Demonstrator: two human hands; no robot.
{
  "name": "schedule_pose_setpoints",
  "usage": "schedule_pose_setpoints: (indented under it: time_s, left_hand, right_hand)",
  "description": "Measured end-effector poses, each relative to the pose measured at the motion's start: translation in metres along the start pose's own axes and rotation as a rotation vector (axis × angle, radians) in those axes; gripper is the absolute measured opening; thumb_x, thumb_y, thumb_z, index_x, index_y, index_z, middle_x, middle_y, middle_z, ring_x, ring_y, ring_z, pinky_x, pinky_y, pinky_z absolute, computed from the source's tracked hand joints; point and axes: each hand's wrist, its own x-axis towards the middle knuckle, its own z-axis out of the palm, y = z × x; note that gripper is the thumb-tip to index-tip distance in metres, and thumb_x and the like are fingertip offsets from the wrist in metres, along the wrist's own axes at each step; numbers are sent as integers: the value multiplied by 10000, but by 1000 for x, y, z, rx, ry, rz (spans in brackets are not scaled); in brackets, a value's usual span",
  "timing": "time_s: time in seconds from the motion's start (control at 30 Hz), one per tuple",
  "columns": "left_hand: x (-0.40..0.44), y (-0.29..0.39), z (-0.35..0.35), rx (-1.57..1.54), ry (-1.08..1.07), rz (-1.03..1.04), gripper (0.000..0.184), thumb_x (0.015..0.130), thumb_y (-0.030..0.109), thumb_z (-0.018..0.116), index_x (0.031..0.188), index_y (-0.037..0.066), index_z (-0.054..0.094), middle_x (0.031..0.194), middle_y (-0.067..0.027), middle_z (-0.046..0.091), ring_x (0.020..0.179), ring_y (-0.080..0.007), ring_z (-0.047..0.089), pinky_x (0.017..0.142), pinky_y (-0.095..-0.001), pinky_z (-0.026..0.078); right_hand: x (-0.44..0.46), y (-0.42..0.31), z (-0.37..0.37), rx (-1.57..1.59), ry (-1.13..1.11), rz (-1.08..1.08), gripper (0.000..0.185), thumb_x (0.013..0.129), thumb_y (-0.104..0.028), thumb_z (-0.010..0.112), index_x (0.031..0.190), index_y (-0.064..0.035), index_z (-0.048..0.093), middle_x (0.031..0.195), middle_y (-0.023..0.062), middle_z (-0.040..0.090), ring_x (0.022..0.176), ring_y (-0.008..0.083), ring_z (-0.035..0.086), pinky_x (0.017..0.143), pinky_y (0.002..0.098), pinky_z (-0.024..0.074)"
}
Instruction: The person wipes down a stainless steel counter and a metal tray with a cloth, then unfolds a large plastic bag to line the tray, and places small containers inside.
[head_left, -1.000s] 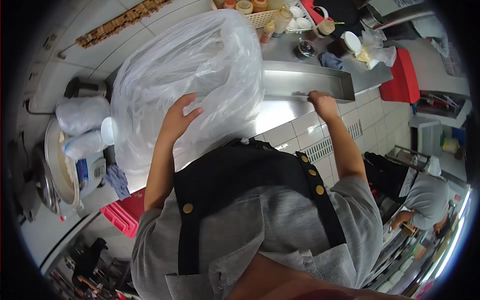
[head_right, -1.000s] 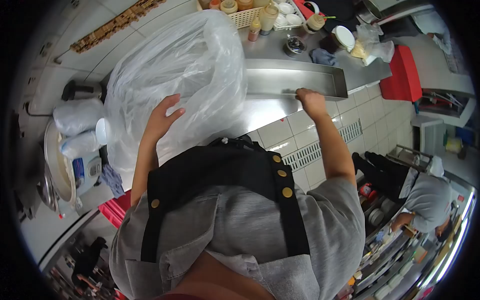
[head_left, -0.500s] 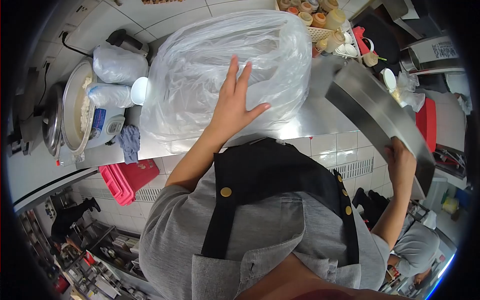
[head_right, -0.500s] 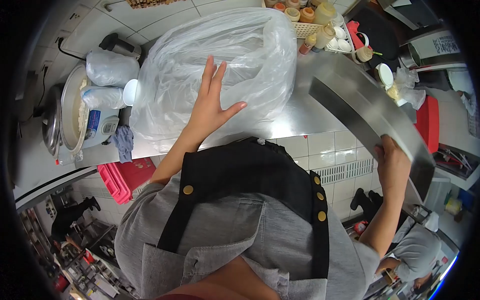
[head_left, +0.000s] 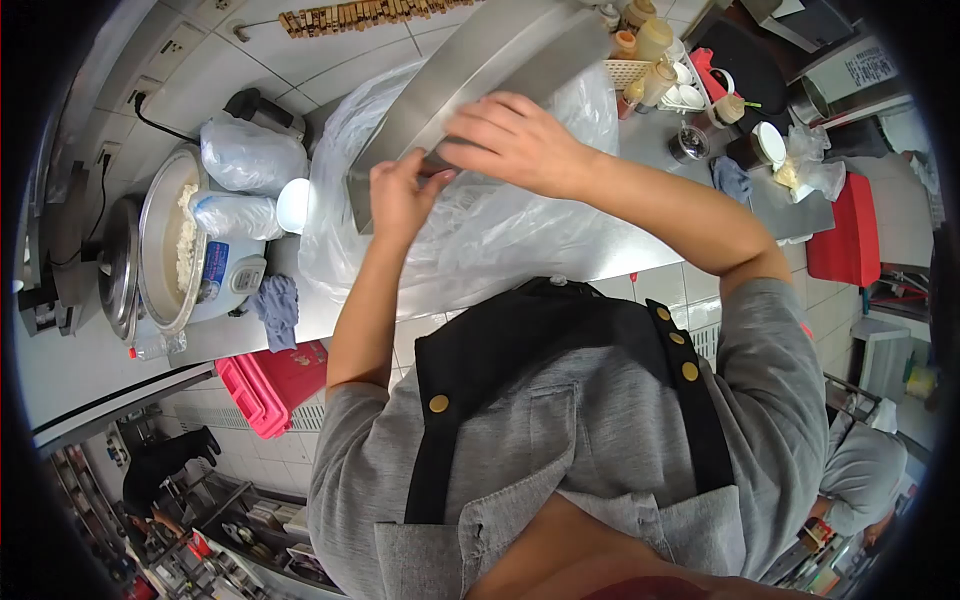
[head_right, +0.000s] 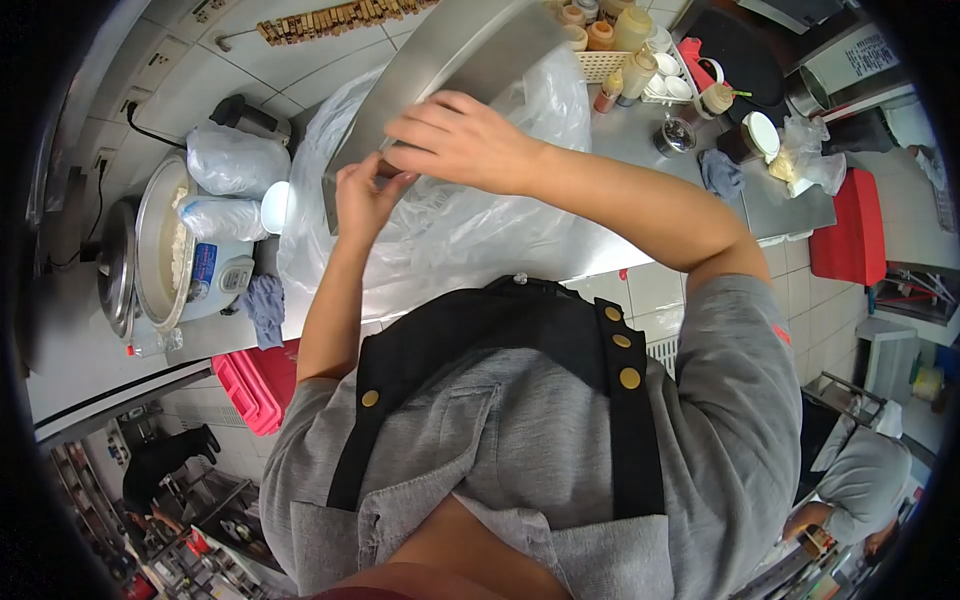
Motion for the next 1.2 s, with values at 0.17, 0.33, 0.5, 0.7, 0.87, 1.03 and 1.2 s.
schedule_pose_setpoints:
  time_s: [0.17,0.33,0.5,0.7,0.87,1.03,1.2]
  left_hand:
    - [4,-52,-2,-107,0,-142,335,743,263,843,757,47,586,792,-67,741,721,-279,660,778,-380,475]
    - [27,-50,42,-162,-46,105,306,774,293,808,761,83,585,738,-40,714,704,-252,620,794,-387,431]
    - [38,-37,98,-75,-50,299,294,807,323,768,752,98,588,739,-40,667,722,-228,618,769,-352,397]
    - [11,-67,93,-15,-47,373,267,827,329,739,745,116,600,723,-28,630,716,-224,611,749,-359,394]
    - [-19,-112,61,97,-169,352,239,817,292,737,766,113,588,759,-17,648,754,-207,627,763,-366,411]
    - [-24,-133,45,150,-270,308,218,817,276,735,779,118,590,746,-13,636,753,-212,627,724,-359,433]
    - [-20,-140,58,250,-339,268,199,819,260,723,809,119,582,771,-11,644,766,-226,632,680,-393,480]
  right_hand:
    - [-66,24,97,89,-344,319,258,838,-130,602,1090,-97,643,1186,80,625,1133,244,585,921,382,465]
    - [-78,36,158,-172,-681,306,351,860,-126,595,1199,-50,642,1318,133,590,1263,278,525,1023,445,407]
    - [-69,34,189,20,-569,824,438,860,-204,619,1256,-17,602,1380,173,541,1363,322,425,1141,469,298]
    - [-89,41,156,20,-699,739,574,812,-236,673,1319,-7,533,1433,181,481,1398,325,376,1169,455,260]
    - [-113,59,130,8,-901,728,699,772,-263,718,1372,1,475,1477,187,431,1427,328,335,1193,442,228]
    - [-135,88,125,10,-1130,662,830,732,-290,764,1424,9,417,1520,194,382,1456,330,293,1216,430,197]
    - [-173,111,141,61,-990,581,1280,575,-319,887,1558,-8,128,1622,161,204,1506,291,200,1233,386,170]
